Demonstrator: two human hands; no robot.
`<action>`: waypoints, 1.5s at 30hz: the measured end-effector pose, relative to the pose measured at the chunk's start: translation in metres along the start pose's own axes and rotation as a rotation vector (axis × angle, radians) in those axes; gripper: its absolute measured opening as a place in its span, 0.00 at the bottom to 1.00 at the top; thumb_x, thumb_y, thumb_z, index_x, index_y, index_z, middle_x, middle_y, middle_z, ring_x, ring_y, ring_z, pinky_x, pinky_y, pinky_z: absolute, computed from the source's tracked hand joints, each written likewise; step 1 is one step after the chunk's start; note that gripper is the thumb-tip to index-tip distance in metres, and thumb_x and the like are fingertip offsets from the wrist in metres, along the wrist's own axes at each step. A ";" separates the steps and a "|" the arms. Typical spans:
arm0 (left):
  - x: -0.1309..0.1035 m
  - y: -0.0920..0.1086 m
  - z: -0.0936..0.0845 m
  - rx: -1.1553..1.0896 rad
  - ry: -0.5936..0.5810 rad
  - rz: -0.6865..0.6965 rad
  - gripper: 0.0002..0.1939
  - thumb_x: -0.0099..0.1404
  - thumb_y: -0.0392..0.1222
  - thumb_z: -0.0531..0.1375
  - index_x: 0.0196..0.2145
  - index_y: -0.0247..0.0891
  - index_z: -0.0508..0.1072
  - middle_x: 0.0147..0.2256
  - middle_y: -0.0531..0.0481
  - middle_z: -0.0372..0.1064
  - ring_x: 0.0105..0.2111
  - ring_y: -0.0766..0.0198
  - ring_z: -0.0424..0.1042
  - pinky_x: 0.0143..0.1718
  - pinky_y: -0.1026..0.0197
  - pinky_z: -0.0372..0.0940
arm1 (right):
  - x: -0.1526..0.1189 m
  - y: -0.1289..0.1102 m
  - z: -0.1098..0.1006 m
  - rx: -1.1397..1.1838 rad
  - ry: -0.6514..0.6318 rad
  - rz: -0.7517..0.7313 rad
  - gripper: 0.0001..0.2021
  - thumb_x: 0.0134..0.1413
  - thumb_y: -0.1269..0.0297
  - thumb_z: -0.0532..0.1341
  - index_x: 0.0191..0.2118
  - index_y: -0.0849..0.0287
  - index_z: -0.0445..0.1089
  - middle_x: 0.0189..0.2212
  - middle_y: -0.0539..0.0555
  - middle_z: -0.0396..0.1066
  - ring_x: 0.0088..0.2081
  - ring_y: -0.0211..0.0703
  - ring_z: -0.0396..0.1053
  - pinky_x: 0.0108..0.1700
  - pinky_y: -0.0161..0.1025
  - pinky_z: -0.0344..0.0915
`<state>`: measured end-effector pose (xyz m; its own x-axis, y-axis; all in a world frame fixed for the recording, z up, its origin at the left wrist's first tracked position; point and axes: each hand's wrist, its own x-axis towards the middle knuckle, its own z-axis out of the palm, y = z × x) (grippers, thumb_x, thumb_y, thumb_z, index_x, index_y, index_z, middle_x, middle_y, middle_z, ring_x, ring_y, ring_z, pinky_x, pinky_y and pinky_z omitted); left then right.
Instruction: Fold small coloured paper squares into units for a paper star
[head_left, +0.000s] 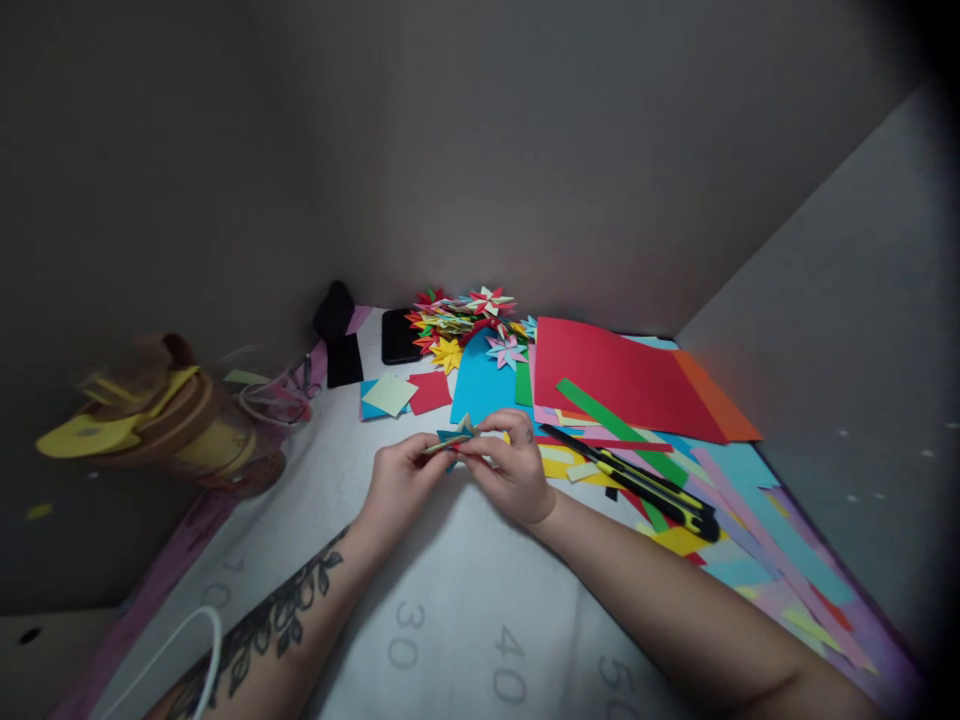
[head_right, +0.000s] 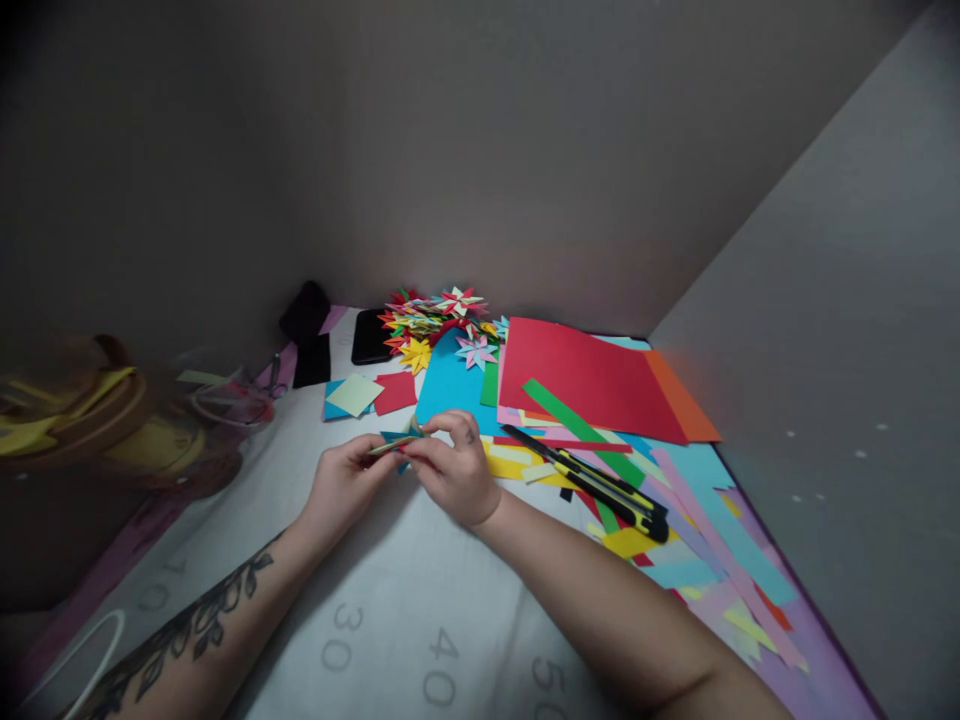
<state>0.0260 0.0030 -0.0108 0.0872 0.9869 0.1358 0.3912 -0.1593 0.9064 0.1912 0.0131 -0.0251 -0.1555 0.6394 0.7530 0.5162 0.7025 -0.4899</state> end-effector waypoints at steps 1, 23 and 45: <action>0.000 0.001 0.000 0.010 0.004 0.009 0.09 0.56 0.44 0.59 0.26 0.35 0.73 0.22 0.54 0.67 0.24 0.68 0.64 0.27 0.68 0.59 | 0.000 0.000 0.000 -0.010 -0.008 0.007 0.06 0.49 0.68 0.62 0.33 0.49 0.73 0.35 0.54 0.62 0.42 0.47 0.62 0.45 0.49 0.63; 0.001 -0.005 -0.001 0.042 -0.078 0.026 0.09 0.57 0.44 0.57 0.26 0.35 0.73 0.23 0.53 0.67 0.24 0.68 0.62 0.26 0.68 0.57 | 0.000 0.003 0.001 -0.023 -0.067 0.016 0.07 0.49 0.70 0.61 0.34 0.51 0.72 0.41 0.55 0.62 0.45 0.48 0.62 0.46 0.49 0.62; 0.000 -0.013 -0.004 0.443 -0.044 0.224 0.08 0.61 0.38 0.54 0.39 0.40 0.66 0.31 0.53 0.71 0.28 0.65 0.70 0.30 0.65 0.61 | 0.007 0.001 -0.002 -0.044 -0.290 -0.084 0.08 0.50 0.76 0.54 0.34 0.57 0.65 0.53 0.58 0.58 0.54 0.51 0.55 0.53 0.52 0.57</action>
<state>0.0172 0.0050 -0.0215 0.2490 0.9265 0.2821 0.7092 -0.3728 0.5983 0.1920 0.0177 -0.0195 -0.4301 0.6466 0.6301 0.5265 0.7465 -0.4067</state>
